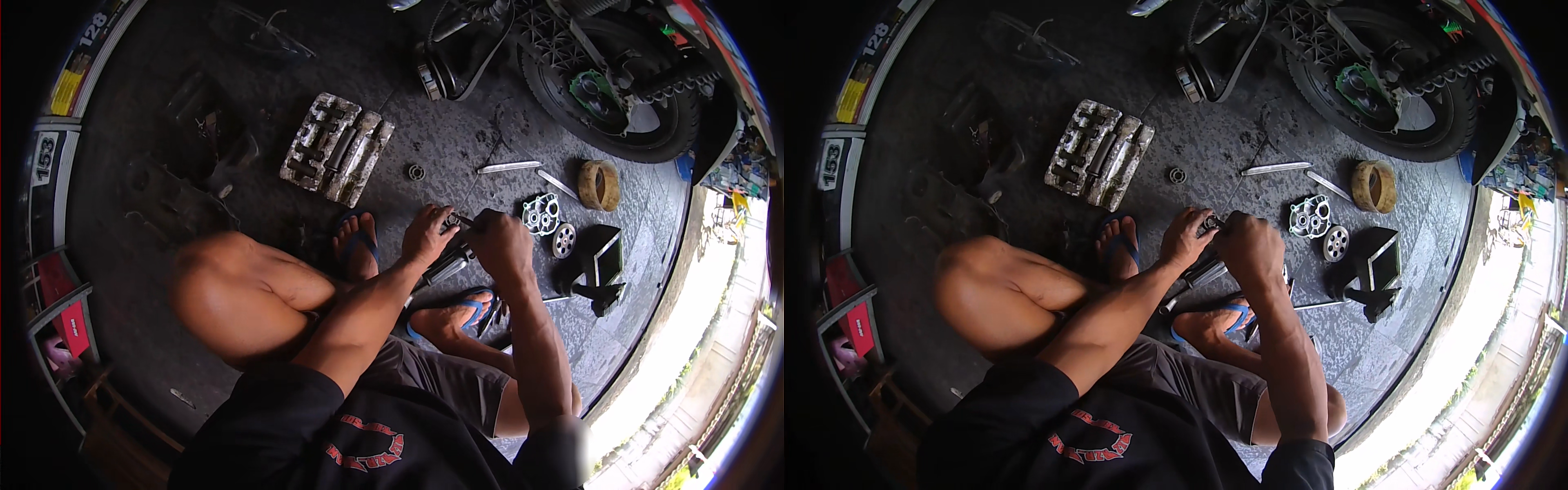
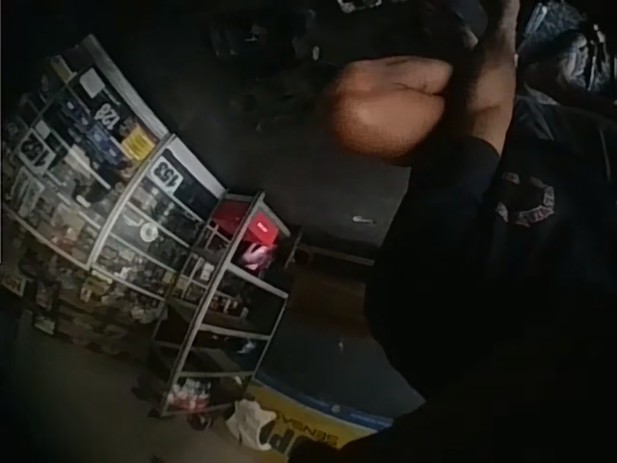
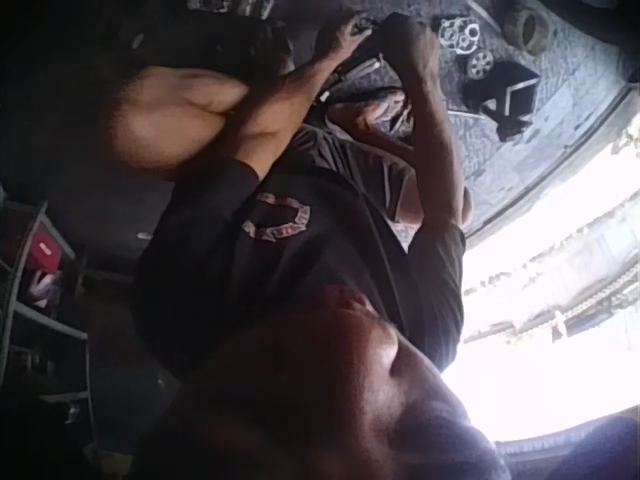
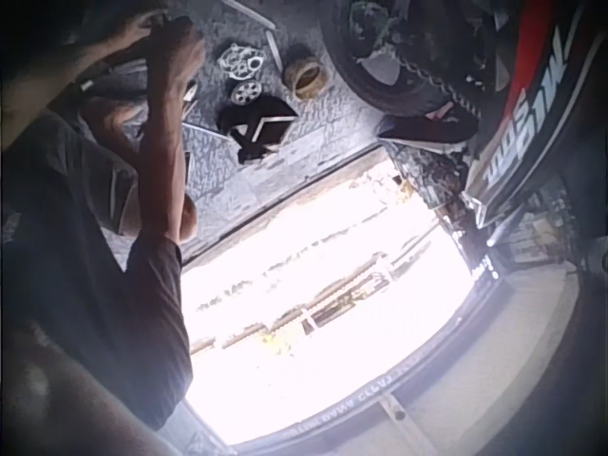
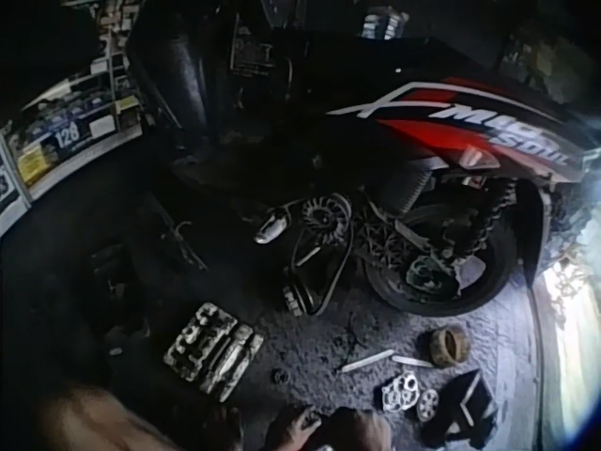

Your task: The person holds a metal motorcycle component and uses pliers to remove a circlip. They handle small bearings and use a metal rod to manipulate parts within the cylindrical housing while sitting on the floor.

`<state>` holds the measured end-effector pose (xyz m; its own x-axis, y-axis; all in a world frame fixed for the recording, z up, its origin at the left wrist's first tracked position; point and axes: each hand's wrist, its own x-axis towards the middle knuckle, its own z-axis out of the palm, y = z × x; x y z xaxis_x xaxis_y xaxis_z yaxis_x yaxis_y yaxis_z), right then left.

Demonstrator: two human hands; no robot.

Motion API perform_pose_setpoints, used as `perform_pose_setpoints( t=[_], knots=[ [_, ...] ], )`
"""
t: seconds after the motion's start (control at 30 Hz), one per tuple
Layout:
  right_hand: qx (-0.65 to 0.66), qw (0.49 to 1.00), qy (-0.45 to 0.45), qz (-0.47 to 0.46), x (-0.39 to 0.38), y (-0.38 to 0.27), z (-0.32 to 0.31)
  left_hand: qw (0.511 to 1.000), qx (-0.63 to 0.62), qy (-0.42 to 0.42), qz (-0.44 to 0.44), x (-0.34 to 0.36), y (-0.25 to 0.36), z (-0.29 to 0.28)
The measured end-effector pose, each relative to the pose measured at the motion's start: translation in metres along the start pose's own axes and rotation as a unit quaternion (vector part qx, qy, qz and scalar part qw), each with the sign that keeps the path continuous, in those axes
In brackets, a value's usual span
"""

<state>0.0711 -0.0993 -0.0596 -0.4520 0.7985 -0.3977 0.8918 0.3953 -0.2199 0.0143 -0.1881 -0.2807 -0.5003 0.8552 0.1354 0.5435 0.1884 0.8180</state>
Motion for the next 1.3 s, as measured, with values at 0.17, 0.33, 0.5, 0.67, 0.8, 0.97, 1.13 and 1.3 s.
perform_pose_setpoints(
  t=[0.17,0.33,0.5,0.67,0.8,0.97,1.13,1.3],
  knots=[
    [-0.044,0.999,-0.011,0.013,0.003,0.001,0.002,0.999,-0.034,-0.021,-0.012,0.005,0.008,-0.005],
    [-0.026,1.000,-0.012,0.012,0.009,0.004,-0.002,0.999,-0.033,-0.021,-0.013,0.009,-0.001,-0.004],
    [-0.059,0.997,-0.041,0.027,0.009,0.000,0.002,0.998,-0.052,-0.029,-0.013,0.010,0.009,-0.006],
    [-0.050,0.998,-0.043,0.003,0.016,-0.007,-0.007,0.999,-0.049,-0.009,-0.001,0.012,0.000,-0.005],
    [-0.017,1.000,-0.015,-0.011,0.008,-0.009,-0.011,0.998,-0.055,-0.011,-0.007,0.010,0.007,-0.007],
    [-0.017,1.000,0.005,0.007,0.007,0.008,0.011,0.998,-0.056,-0.009,-0.006,0.005,-0.001,-0.003],
    [0.039,0.979,0.095,0.177,0.004,0.078,0.031,0.999,-0.026,-0.036,-0.024,0.011,0.014,-0.007],
    [0.170,0.948,0.132,0.232,-0.013,0.180,0.159,0.993,-0.095,-0.020,-0.072,0.011,0.010,0.003]
  ],
)
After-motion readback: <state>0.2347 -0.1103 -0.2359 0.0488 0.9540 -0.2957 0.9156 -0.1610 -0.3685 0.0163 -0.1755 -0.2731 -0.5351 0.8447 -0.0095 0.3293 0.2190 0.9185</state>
